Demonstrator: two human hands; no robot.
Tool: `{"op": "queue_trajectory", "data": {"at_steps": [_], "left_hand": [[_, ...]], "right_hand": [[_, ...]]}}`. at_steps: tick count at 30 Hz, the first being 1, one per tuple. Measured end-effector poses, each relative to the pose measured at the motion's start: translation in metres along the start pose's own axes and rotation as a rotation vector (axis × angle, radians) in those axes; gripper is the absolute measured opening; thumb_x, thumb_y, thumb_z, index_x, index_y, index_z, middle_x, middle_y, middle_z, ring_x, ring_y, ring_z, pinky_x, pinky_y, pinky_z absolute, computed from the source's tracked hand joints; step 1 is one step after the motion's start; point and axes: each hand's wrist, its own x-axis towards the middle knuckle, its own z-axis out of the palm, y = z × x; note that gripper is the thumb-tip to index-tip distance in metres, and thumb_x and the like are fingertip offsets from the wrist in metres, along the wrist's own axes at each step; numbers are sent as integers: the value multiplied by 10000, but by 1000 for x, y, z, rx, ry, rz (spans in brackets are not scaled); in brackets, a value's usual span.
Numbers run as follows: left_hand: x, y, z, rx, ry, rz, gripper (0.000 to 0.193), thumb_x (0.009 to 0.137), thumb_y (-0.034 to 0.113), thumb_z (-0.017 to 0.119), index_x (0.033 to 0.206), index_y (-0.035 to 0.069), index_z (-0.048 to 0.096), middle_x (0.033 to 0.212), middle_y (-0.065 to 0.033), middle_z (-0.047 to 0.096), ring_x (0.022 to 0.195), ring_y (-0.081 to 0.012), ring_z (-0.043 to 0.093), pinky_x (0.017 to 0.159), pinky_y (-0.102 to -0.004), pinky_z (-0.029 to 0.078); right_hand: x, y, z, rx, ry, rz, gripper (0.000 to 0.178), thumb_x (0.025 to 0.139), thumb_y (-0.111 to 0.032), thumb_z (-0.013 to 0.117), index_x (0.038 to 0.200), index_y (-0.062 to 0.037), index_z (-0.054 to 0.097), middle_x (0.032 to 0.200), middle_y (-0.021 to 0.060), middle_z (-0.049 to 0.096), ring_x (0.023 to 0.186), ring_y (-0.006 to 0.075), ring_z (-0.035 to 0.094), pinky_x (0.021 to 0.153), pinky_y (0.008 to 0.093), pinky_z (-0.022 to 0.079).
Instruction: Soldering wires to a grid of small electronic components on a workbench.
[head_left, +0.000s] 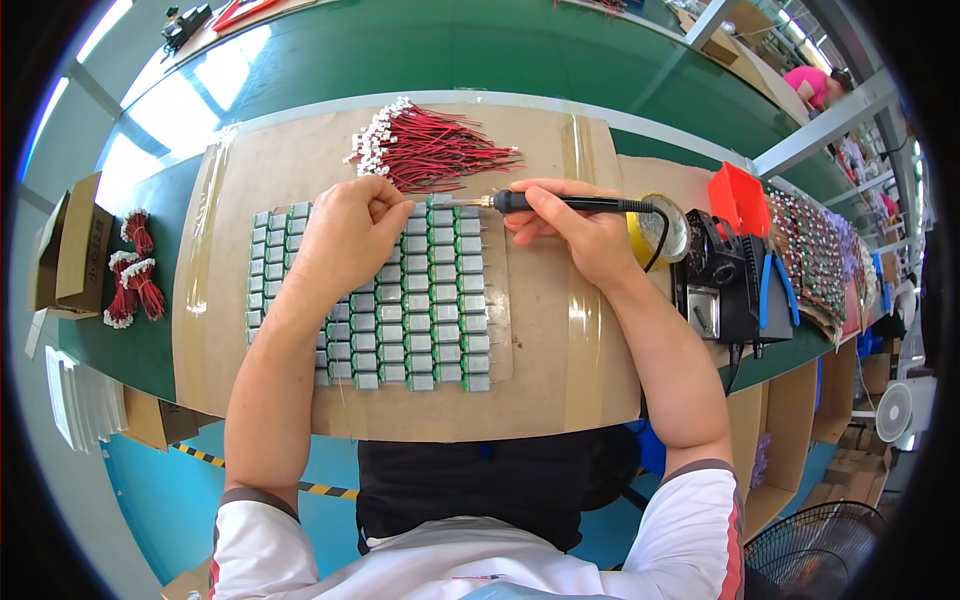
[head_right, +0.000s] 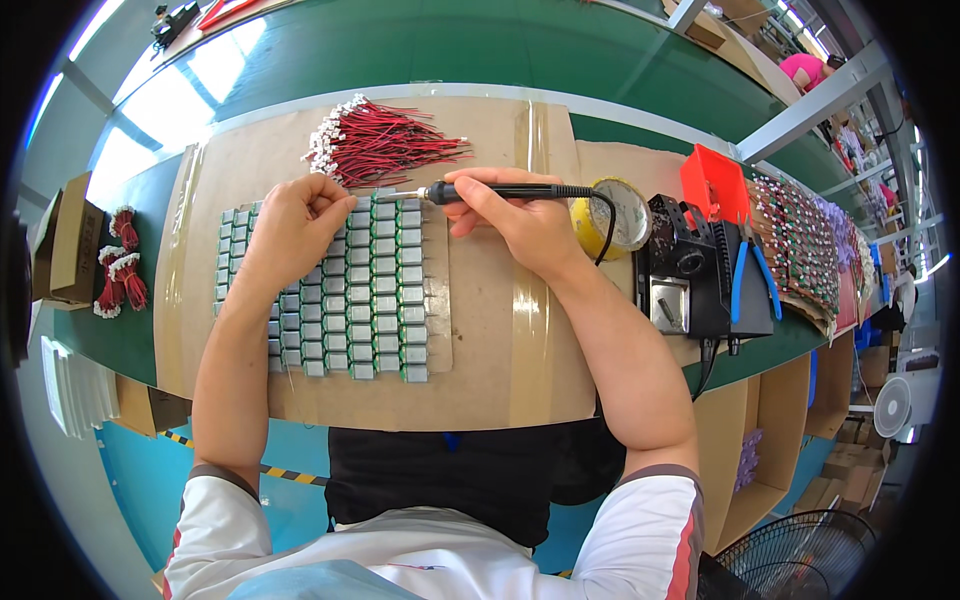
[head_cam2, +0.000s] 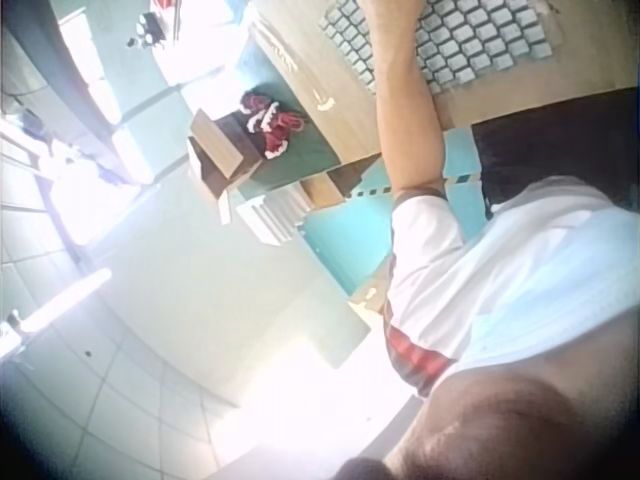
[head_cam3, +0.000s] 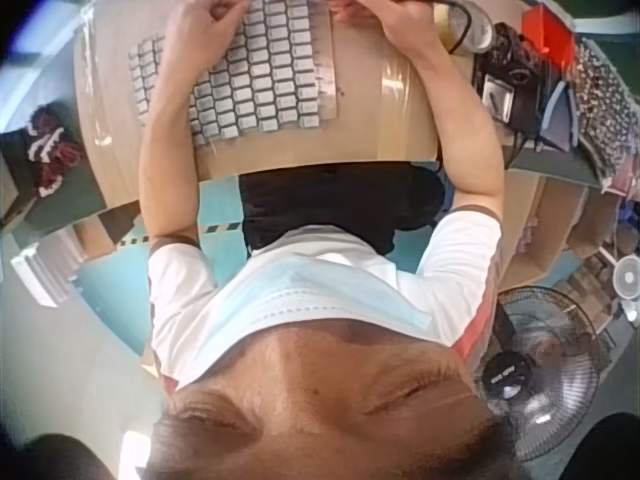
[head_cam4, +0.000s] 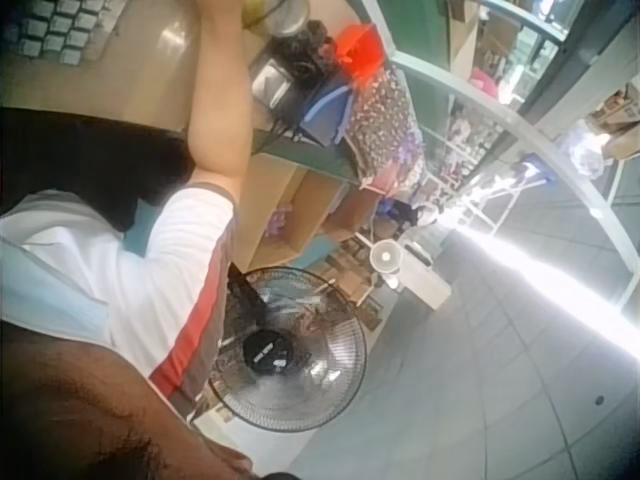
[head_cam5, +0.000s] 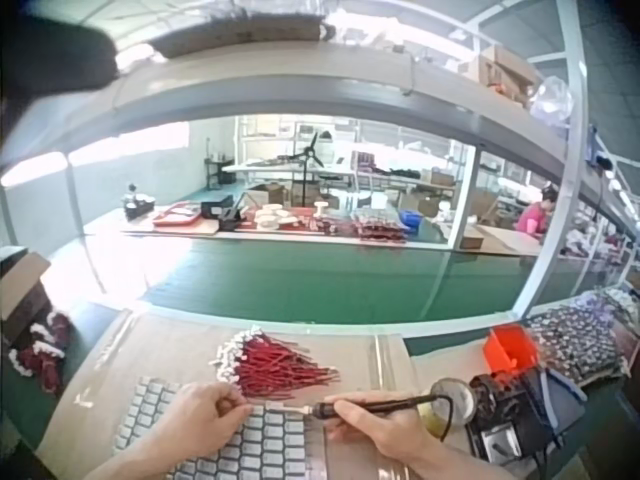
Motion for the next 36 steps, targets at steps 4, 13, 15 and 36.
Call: {"op": "queue_trajectory", "data": {"at_steps": [4, 13, 15, 36], "left_hand": [[-1, -1, 1, -1, 15, 21, 170, 906, 132, 724, 889, -36, 709, 682, -39, 657, 607, -89, 556, 596, -276, 472], [0, 0, 0, -18, 4, -31, 171, 880, 140, 711, 859, -29, 699, 695, -123, 690, 633, -211, 655, 661, -352, 533], [-1, -3, 1, -24, 6, 18, 158, 894, 113, 727, 865, -40, 704, 676, -26, 644, 600, -74, 538, 572, -264, 453], [-1, -2, 0, 3, -7, 37, 176, 886, 128, 736, 856, -41, 697, 666, -48, 637, 602, -99, 539, 589, -295, 466]], "right_hand": [[-1, 1, -1, 25, -2, -45, 282, 1031, -147, 619, 1200, 62, 704, 1013, 178, 755, 845, 235, 753, 768, 336, 628], [-2, 1, -3, 4, -15, -44, 291, 1036, -147, 606, 1211, 69, 693, 1009, 188, 754, 860, 251, 756, 769, 344, 628], [-2, 0, -3, 2, -21, -37, 291, 1036, -147, 606, 1211, 69, 693, 1002, 190, 754, 860, 251, 756, 771, 344, 628], [-2, 1, -2, -3, -31, -27, 262, 1020, -130, 638, 1181, 63, 715, 979, 179, 761, 833, 222, 758, 758, 317, 632]]}}
